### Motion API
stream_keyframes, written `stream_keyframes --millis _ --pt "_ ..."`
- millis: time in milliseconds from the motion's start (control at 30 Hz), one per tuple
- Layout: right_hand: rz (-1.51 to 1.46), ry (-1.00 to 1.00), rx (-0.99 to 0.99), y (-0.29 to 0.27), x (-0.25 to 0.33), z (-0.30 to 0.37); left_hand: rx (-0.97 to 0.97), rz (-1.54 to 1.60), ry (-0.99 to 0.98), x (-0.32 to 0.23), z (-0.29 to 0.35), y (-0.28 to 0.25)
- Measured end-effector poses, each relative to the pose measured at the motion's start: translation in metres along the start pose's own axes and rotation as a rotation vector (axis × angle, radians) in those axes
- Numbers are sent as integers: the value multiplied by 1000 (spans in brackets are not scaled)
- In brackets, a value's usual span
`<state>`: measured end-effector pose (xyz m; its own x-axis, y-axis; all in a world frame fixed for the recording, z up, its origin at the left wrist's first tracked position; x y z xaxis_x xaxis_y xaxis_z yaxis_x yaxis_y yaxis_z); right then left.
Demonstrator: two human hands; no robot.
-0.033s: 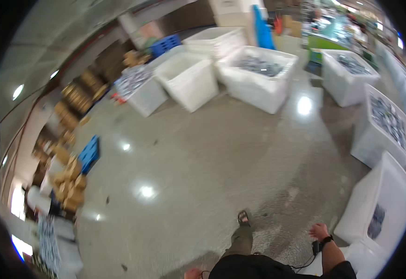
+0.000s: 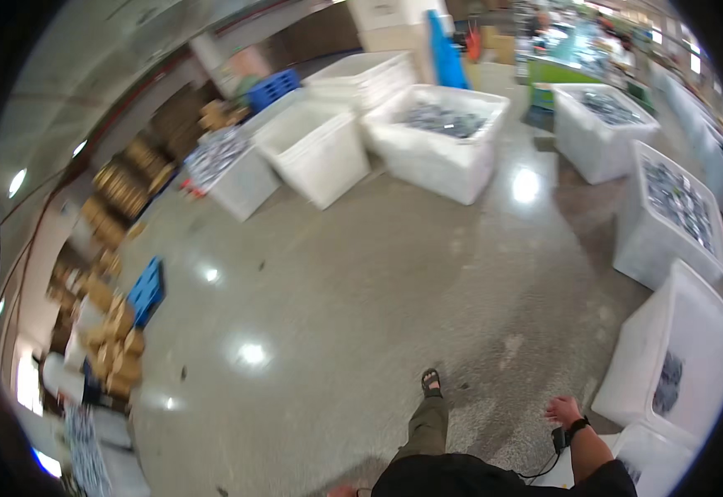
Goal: The person sorts packaged footwear from a large white bin onto a green conveyor belt. They pick up individual plastic-wrapped pairs of shoes and place them onto the moving belt, where other workers are also handling similar items.
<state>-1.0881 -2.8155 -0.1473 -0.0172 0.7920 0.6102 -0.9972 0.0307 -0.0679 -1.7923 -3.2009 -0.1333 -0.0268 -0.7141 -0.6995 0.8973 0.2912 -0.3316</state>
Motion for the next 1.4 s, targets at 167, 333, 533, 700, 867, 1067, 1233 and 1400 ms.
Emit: stream_keyframes --millis 167,333,533,700,867,1067,1233,1400 --pt "-5 141 -156 0 19 32 195 -1166 329 -80 -101 2" --pt "-116 154 -302 -13 66 34 38 -311 -188 -229 -322 3" --pt "-385 180 -490 -15 88 -7 177 -168 -32 -579 -519 124" --pt "-457 366 -458 -20 98 -87 267 -36 114 -822 -573 309" --pt "-312 399 -459 -101 209 -179 481 -177 54 -888 -563 465" --pt "-286 12 -553 -247 507 -308 619 -354 -73 -885 -592 533" --pt "-269 -68 -562 -296 694 -420 448 -496 4 -925 -700 539" --pt "-107 31 -497 -283 800 -487 330 -358 -514 -1017 -814 571"
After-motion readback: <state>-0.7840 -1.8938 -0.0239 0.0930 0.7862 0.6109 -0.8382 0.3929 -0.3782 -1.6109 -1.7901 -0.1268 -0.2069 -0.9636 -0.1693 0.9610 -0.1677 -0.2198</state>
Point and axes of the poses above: each hand's wrist, its own z-axis away from the middle knuckle, its own y-axis out of the palm, x = y × z, the point moved 10 cm from there along -z, towards the middle knuckle, and after that the axes turned 2 degrees about x, right-handed, at the moved point
